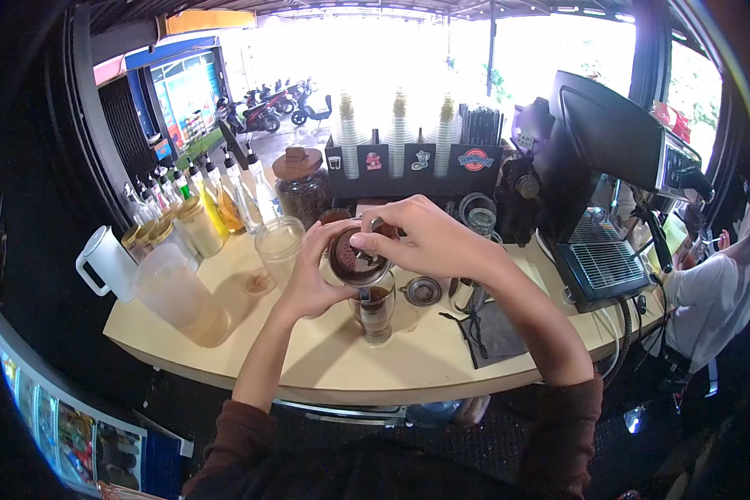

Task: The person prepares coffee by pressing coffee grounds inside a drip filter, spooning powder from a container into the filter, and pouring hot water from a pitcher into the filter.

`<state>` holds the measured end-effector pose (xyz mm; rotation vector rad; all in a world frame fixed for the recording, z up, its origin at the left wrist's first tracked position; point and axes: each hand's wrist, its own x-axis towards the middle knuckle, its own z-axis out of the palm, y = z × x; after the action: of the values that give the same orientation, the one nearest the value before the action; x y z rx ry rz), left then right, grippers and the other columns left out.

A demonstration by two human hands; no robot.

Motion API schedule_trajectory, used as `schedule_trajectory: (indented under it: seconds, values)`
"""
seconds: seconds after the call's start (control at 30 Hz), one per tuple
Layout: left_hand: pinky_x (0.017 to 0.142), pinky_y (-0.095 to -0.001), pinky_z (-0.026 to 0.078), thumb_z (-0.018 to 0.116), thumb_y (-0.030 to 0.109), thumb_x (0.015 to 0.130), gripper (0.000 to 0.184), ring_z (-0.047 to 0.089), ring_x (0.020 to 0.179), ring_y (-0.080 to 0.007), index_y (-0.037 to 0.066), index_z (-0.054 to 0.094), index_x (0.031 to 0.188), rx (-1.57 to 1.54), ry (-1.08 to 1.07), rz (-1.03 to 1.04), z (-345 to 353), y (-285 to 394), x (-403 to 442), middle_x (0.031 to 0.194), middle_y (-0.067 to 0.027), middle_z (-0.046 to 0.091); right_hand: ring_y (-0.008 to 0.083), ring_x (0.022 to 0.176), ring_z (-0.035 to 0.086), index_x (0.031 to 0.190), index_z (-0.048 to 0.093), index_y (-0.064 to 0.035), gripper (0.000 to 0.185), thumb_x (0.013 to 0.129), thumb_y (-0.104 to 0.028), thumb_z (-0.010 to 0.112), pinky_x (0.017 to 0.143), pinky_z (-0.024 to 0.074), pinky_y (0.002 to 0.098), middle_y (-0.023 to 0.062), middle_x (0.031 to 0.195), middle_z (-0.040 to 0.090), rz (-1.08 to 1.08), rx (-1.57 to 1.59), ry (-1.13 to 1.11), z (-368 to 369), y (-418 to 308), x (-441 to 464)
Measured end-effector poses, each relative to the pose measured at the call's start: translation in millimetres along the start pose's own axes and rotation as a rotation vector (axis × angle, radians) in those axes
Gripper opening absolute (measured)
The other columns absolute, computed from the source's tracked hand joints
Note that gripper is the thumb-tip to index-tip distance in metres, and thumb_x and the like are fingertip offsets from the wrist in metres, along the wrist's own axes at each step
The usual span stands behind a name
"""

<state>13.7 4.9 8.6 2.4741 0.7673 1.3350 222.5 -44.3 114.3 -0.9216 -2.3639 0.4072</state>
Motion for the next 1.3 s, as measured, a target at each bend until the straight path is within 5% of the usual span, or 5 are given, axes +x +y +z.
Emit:
schedule_trajectory:
  seconds: [0.63,0.73,0.8,1.07,1.3]
  values:
    - [0.112,-0.0486,0.019,0.084,0.019,0.052,0.084,0.041,0.122,-0.031,0.013,0.043,0.126,-0.177,0.218,-0.061,21,-11,-3,0.125,-0.0071,0.052,0.0137,0.064,0.06,0.087,0.06,0.0032,0.024,0.094,-0.018,0.052,0.063,0.0484,0.0287,0.0082,0.066,0.059,-0.041,0.286,0.193,16,21,-9]
    - [0.1,-0.0375,0.039,0.087,0.016,0.054,0.081,0.05,0.116,-0.0248,0.008,0.045,0.123,-0.035,0.192,0.013,16,-4,0,0.124,-0.011,0.052,0.0121,0.068,0.06,0.087,0.06,0.0032,0.021,0.093,-0.016,0.054,0.066,0.0482,0.028,0.0073,0.07,0.061,0.027,0.282,0.109,13,17,-20]
    - [0.11,-0.0477,0.023,0.083,0.021,0.054,0.082,0.042,0.121,-0.0321,0.014,0.044,0.125,-0.078,0.125,-0.092,14,-4,2,0.123,-0.0067,0.053,0.0104,0.072,0.058,0.087,0.061,0.0021,0.018,0.092,-0.014,0.056,0.068,0.0472,0.0267,0.0053,0.077,0.061,-0.017,0.426,0.203,11,14,-29]
    - [0.106,-0.0438,0.029,0.081,0.019,0.055,0.074,0.041,0.12,-0.031,0.013,0.049,0.122,-0.012,0.096,-0.215,5,8,8,0.121,-0.0076,0.054,0.0072,0.075,0.052,0.091,0.056,-0.0023,0.011,0.095,-0.012,0.052,0.069,0.0422,0.0225,0.0032,0.084,0.055,0.001,0.494,0.625,-2,36,-89]
    - [0.093,-0.0361,0.045,0.082,0.013,0.056,0.07,0.058,0.103,-0.0242,0.005,0.05,0.118,-0.192,0.109,-0.229,3,15,13,0.108,-0.0114,0.061,0.0224,0.077,0.057,0.095,0.055,-0.0006,0.008,0.092,-0.004,0.049,0.07,0.0462,0.0323,0.0103,0.085,0.055,0.28,0.066,0.453,80,107,-128]
